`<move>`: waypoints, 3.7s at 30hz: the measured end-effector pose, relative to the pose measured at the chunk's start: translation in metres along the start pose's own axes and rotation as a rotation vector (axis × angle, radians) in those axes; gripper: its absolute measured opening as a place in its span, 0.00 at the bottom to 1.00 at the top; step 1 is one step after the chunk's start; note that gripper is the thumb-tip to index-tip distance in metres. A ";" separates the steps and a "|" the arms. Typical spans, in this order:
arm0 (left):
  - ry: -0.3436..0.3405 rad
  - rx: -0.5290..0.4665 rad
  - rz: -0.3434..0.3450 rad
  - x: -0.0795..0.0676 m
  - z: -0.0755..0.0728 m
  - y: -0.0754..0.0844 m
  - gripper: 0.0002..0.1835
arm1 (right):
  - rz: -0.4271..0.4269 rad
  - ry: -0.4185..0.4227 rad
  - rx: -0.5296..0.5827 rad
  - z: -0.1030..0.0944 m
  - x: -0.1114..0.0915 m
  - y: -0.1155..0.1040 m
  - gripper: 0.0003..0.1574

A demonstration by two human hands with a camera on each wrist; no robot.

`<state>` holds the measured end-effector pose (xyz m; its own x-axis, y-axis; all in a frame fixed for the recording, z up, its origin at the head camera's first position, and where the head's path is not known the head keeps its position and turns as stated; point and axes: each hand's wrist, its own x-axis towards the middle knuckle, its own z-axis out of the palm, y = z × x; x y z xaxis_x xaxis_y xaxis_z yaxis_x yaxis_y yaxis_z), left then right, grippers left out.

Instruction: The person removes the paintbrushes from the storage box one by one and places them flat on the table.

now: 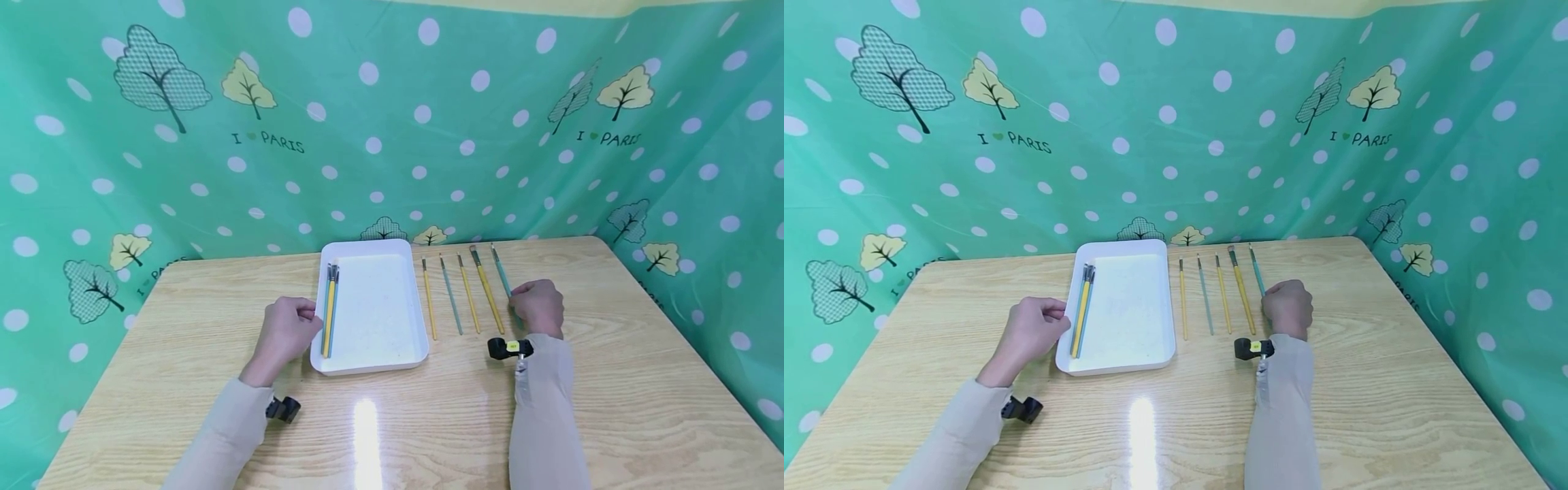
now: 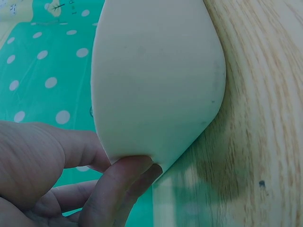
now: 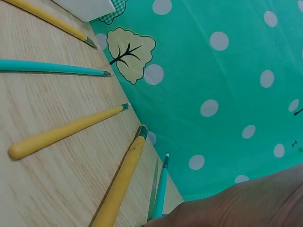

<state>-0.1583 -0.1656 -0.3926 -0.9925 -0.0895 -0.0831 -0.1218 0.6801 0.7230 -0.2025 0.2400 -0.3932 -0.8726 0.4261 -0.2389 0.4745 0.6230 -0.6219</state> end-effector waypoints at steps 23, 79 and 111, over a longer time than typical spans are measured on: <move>0.008 0.012 0.015 -0.002 0.000 0.001 0.16 | 0.022 0.008 -0.012 0.000 -0.001 0.001 0.11; -0.004 0.004 -0.012 -0.001 -0.001 0.001 0.17 | -0.063 -0.183 0.135 -0.002 -0.011 -0.030 0.22; 0.005 -0.009 0.023 -0.001 -0.001 0.000 0.17 | -0.193 -0.308 0.261 0.031 -0.030 -0.075 0.20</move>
<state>-0.1571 -0.1660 -0.3917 -0.9950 -0.0777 -0.0629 -0.0989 0.6757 0.7305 -0.2153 0.1597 -0.3623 -0.9549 0.0779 -0.2865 0.2887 0.4689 -0.8348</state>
